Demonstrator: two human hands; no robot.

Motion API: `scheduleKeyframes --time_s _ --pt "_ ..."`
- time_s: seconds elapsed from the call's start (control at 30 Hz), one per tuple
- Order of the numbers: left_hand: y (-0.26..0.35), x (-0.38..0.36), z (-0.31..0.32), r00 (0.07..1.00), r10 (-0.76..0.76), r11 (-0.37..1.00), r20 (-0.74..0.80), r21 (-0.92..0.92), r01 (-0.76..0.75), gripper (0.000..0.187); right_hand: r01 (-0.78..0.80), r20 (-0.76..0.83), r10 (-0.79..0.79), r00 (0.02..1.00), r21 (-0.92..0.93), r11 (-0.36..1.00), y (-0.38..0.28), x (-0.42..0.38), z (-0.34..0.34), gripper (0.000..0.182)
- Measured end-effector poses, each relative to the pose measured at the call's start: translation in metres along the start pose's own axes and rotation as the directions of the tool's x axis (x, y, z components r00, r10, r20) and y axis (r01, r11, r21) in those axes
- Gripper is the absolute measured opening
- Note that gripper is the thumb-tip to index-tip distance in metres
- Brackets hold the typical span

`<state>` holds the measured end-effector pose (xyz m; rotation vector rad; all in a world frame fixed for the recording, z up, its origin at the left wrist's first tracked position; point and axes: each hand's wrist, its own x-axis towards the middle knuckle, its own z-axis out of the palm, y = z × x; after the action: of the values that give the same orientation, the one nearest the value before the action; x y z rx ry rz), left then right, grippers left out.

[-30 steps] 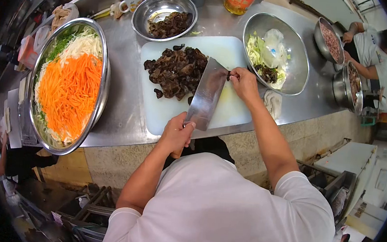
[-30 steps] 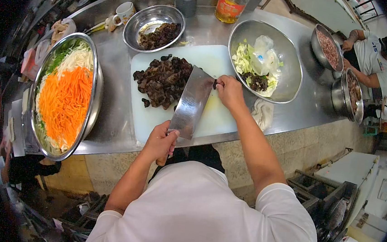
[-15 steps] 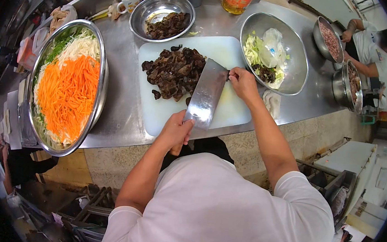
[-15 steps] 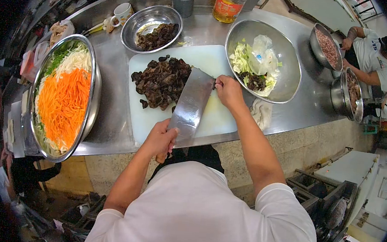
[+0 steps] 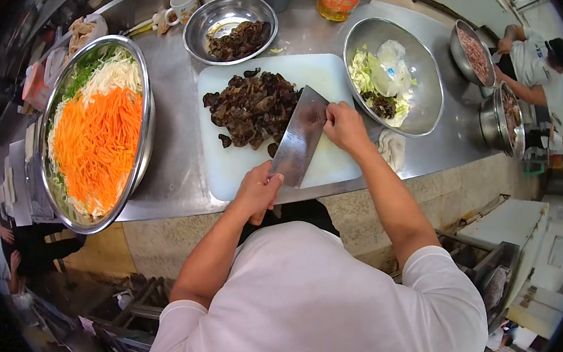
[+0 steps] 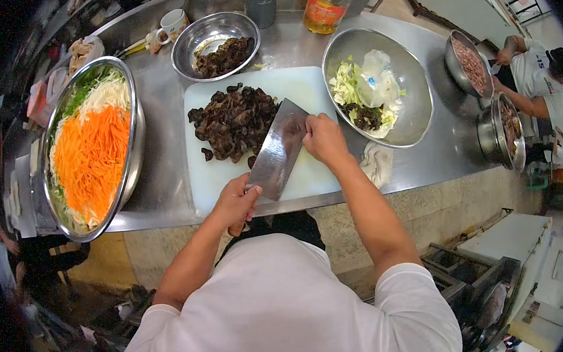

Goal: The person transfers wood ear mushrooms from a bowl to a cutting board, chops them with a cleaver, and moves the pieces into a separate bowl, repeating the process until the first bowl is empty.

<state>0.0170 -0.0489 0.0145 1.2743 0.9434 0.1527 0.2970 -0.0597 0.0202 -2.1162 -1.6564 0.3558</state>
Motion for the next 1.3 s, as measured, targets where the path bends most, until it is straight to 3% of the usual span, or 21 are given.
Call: scheduleKeyframes --time_s 0.23,0.3,0.4,0.43,0.5,0.53,0.6,0.67,0.73,0.77,0.83,0.9,1.0,1.1,1.17,1.2,1.23,1.3 --pt "0.013 -0.01 -0.002 0.999 0.021 1.0 -0.029 0.014 -0.02 0.017 -0.037 -0.05 0.04 0.998 0.06 0.998 0.005 -0.025 -0.016 0.005" --pt "0.027 -0.024 -0.003 0.992 0.083 0.996 -0.09 0.037 -0.08 0.017 -0.063 -0.047 0.078 0.996 0.267 0.962 -0.015 -0.034 -0.043 0.006" --pt "0.03 -0.019 0.0 0.99 0.131 0.991 -0.057 0.039 -0.129 0.02 -0.072 -0.141 0.151 0.978 0.453 0.888 -0.005 -0.02 -0.084 0.011" --pt "0.028 -0.011 0.005 0.989 0.139 0.99 -0.055 0.04 -0.137 0.02 -0.068 -0.148 0.149 0.978 0.45 0.89 0.006 -0.01 -0.097 0.011" --pt "0.021 0.008 0.021 0.963 0.26 0.945 -0.068 0.221 -0.24 0.021 -0.145 -0.233 0.183 0.955 0.172 0.974 0.018 0.007 -0.118 0.014" --pt "0.032 0.01 0.025 0.98 0.194 0.965 -0.047 0.188 -0.182 0.021 -0.134 -0.23 0.171 0.958 0.166 0.977 0.023 0.01 -0.121 0.014" --pt "0.024 0.02 0.028 0.967 0.235 0.946 -0.102 0.252 -0.204 0.021 -0.182 -0.193 0.159 0.968 -0.104 0.978 0.022 0.024 -0.122 0.02" --pt "0.014 0.022 0.022 0.951 0.264 0.925 -0.164 0.323 -0.201 0.021 -0.101 -0.198 0.094 0.976 -0.026 0.995 0.008 0.041 -0.122 0.021" --pt "0.026 0.009 0.009 0.97 0.113 0.985 -0.216 0.153 -0.081 0.02 0.029 -0.2 -0.003 0.98 0.128 0.991 -0.017 0.059 -0.118 0.021" --pt "0.025 0.008 0.004 0.966 0.114 0.985 -0.233 0.154 -0.079 0.02 0.044 -0.197 -0.017 0.98 0.136 0.99 -0.03 0.075 -0.113 0.021" --pt "0.021 0.006 -0.004 0.961 0.074 0.99 -0.266 0.136 -0.039 0.021 0.122 0.003 -0.124 0.992 0.152 0.981 -0.057 0.112 -0.098 0.021" --pt "0.011 0.008 -0.005 0.955 0.072 0.997 -0.287 0.059 -0.058 0.021 0.235 0.087 -0.243 0.966 0.093 0.968 -0.082 0.158 -0.071 0.02" --pt "-0.001 0.011 -0.006 0.954 0.067 0.996 -0.294 -0.034 -0.08 0.023 0.279 0.196 -0.292 0.936 0.091 0.956 -0.099 0.231 -0.011 0.027" --pt "0.001 0.01 -0.006 0.948 0.033 0.998 -0.318 -0.048 -0.051 0.023 0.395 0.294 -0.376 0.879 -0.005 0.919 -0.111 0.268 0.043 0.035" --pt "0.001 0.009 -0.006 0.957 0.016 0.997 -0.29 -0.062 -0.035 0.02 0.574 0.385 -0.488 0.783 -0.146 0.806 -0.11 0.283 0.072 0.035" --pt "-0.003 0.01 -0.006 0.957 0.035 0.996 -0.289 -0.063 -0.055 0.022 0.56 0.394 -0.48 0.784 -0.114 0.821 -0.096 0.306 0.096 0.043" --pt "-0.008 0.012 -0.006 0.953 0.028 0.996 -0.3 -0.077 -0.054 0.022 0.46 0.381 -0.372 0.846 -0.174 0.871 -0.106 0.304 0.086 0.043" --pt "-0.016 0.015 -0.004 0.938 0.13 0.991 -0.323 0.029 -0.127 0.022 0.112 0.481 -0.125 0.868 0.056 0.992 -0.107 0.321 0.075 0.038"
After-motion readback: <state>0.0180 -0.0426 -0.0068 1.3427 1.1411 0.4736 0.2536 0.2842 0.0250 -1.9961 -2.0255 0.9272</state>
